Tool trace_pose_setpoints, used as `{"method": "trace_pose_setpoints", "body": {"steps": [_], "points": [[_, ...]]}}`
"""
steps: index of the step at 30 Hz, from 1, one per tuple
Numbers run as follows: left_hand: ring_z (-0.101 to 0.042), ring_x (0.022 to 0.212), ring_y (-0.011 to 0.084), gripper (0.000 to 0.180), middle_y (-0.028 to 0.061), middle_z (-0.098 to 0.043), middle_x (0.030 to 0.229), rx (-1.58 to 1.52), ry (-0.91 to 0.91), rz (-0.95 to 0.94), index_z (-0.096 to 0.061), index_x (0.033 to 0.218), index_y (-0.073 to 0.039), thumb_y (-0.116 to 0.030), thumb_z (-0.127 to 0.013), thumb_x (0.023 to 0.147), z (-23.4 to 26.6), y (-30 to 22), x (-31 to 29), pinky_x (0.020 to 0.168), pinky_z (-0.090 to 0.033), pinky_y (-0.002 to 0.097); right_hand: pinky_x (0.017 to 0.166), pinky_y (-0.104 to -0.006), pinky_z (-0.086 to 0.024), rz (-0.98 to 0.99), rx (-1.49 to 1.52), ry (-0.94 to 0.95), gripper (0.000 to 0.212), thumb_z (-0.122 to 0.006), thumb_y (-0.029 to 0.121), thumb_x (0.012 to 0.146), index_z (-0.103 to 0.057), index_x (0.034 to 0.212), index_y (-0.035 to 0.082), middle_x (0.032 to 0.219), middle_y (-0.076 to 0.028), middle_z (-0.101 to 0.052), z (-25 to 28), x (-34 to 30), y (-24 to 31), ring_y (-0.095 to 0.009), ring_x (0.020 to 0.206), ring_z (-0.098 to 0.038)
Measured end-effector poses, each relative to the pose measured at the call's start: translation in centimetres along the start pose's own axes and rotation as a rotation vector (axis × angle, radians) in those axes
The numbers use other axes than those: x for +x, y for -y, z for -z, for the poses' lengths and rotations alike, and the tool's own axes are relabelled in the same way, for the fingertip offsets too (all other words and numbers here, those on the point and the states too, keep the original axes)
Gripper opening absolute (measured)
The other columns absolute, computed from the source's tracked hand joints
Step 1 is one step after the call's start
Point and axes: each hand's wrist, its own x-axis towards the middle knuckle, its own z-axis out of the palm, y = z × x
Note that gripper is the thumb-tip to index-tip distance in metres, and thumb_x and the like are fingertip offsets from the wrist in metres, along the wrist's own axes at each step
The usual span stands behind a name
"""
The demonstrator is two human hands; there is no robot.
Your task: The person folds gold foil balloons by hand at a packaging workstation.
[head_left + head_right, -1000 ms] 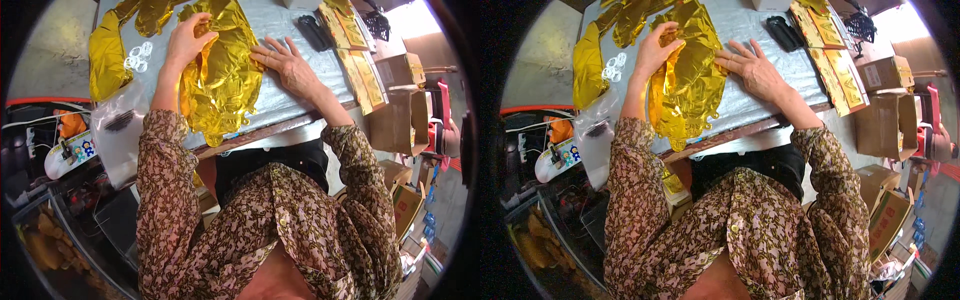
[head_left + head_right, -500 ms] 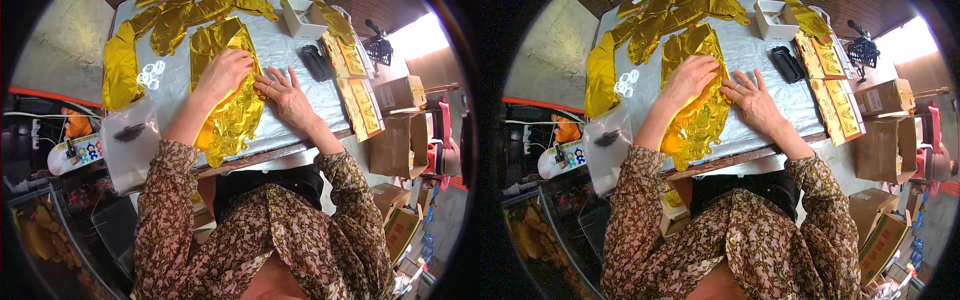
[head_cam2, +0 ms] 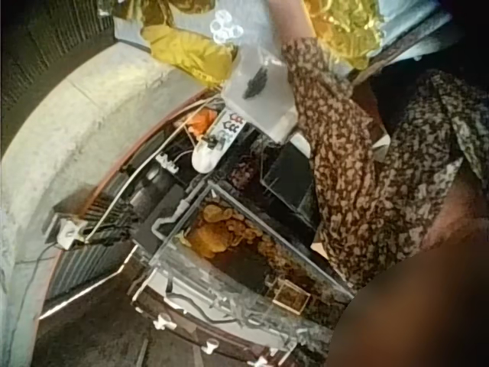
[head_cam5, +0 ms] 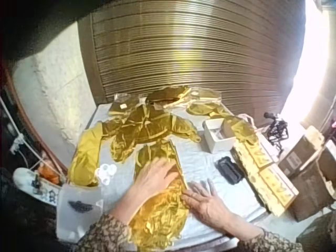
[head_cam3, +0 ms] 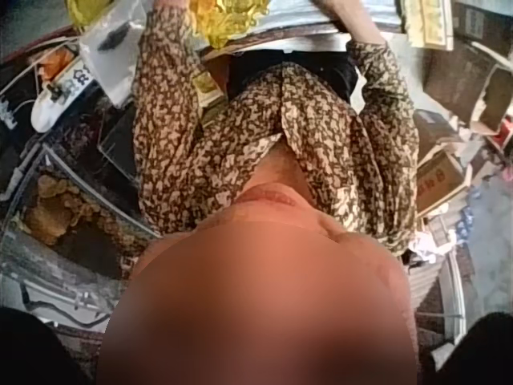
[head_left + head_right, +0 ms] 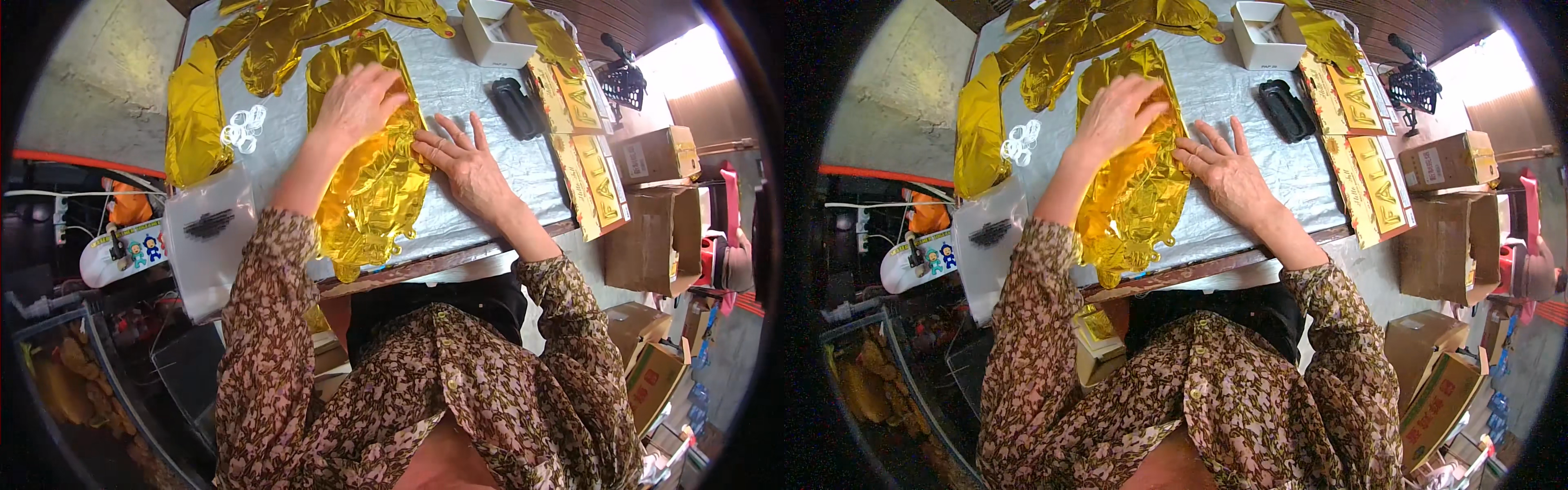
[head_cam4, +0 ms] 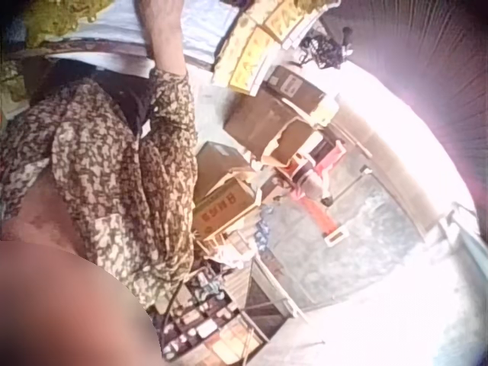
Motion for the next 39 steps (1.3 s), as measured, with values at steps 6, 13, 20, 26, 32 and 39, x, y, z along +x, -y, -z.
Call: {"method": "trace_pose_setpoints", "body": {"steps": [6, 13, 20, 26, 32, 39], "points": [[-0.057, 0.131, 0.033, 0.041, 0.0096, -0.063, 0.14, -0.019, -0.063, 0.043, -0.064, 0.137, -0.01, -0.035, -0.057, 0.106, -2.4, 4.1, 5.0, 0.108, -0.047, 0.0488, 0.127, -0.0656, -0.014, -0.003, -0.01, 0.007, 0.051, -0.067, 0.011, 0.094, -0.061, 0.144, 0.014, 0.153, 0.0, -0.057, 0.5, 0.1, 0.5, -0.03, 0.153, -0.038], [-0.056, 0.134, 0.0347, 0.056, 0.0113, -0.06, 0.147, -0.018, -0.009, 0.059, -0.053, 0.149, -0.015, -0.044, -0.062, 0.102, -2.6, 4.0, 5.5, 0.111, -0.045, 0.0514, 0.126, -0.0693, -0.013, 0.015, -0.022, -0.006, 0.054, -0.067, 0.01, 0.092, -0.06, 0.145, 0.015, 0.154, 0.0, -0.056, 0.7, 0.2, 0.4, -0.031, 0.155, -0.035], [-0.058, 0.129, 0.033, 0.046, 0.0086, -0.065, 0.138, -0.06, 0.013, 0.049, -0.058, 0.139, -0.018, -0.04, -0.065, 0.1, -2.9, 3.5, 5.3, 0.104, -0.048, 0.0517, 0.126, -0.0701, -0.012, 0.009, -0.022, 0.012, 0.055, -0.066, 0.011, 0.093, -0.059, 0.147, 0.015, 0.155, 0.001, -0.055, 0.7, -0.1, 0.4, -0.03, 0.156, -0.034], [-0.059, 0.129, 0.0317, 0.036, 0.0057, -0.067, 0.135, -0.037, -0.101, 0.016, -0.066, 0.127, -0.018, -0.042, -0.064, 0.1, -4.0, 4.2, 4.7, 0.103, -0.048, 0.0526, 0.126, -0.0705, -0.012, 0.019, -0.013, 0.063, 0.056, -0.066, 0.009, 0.092, -0.059, 0.147, 0.017, 0.154, 0.001, -0.057, 1.1, 0.4, 0.0, -0.03, 0.155, -0.037], [-0.059, 0.13, 0.0313, 0.039, 0.0048, -0.067, 0.138, -0.005, -0.111, -0.005, -0.066, 0.129, -0.02, -0.045, -0.063, 0.1, -4.2, 4.5, 5.0, 0.104, -0.048, 0.0519, 0.129, -0.0616, -0.013, 0.09, -0.02, -0.04, 0.062, -0.06, 0.013, 0.097, -0.048, 0.157, 0.02, 0.159, -0.003, -0.054, 2.0, 3.9, -4.2, -0.03, 0.155, -0.038], [-0.062, 0.125, 0.0312, 0.035, 0.0065, -0.07, 0.131, -0.132, -0.163, -0.017, -0.071, 0.121, -0.015, -0.037, -0.067, 0.095, -4.5, 4.5, 5.0, 0.103, -0.05, 0.051, 0.131, -0.0502, -0.017, 0.157, 0.031, 0.106, 0.062, -0.045, 0.042, 0.111, -0.037, 0.163, 0.01, 0.169, -0.012, -0.036, -0.6, 3.8, -2.0, -0.03, 0.158, -0.029]]}}
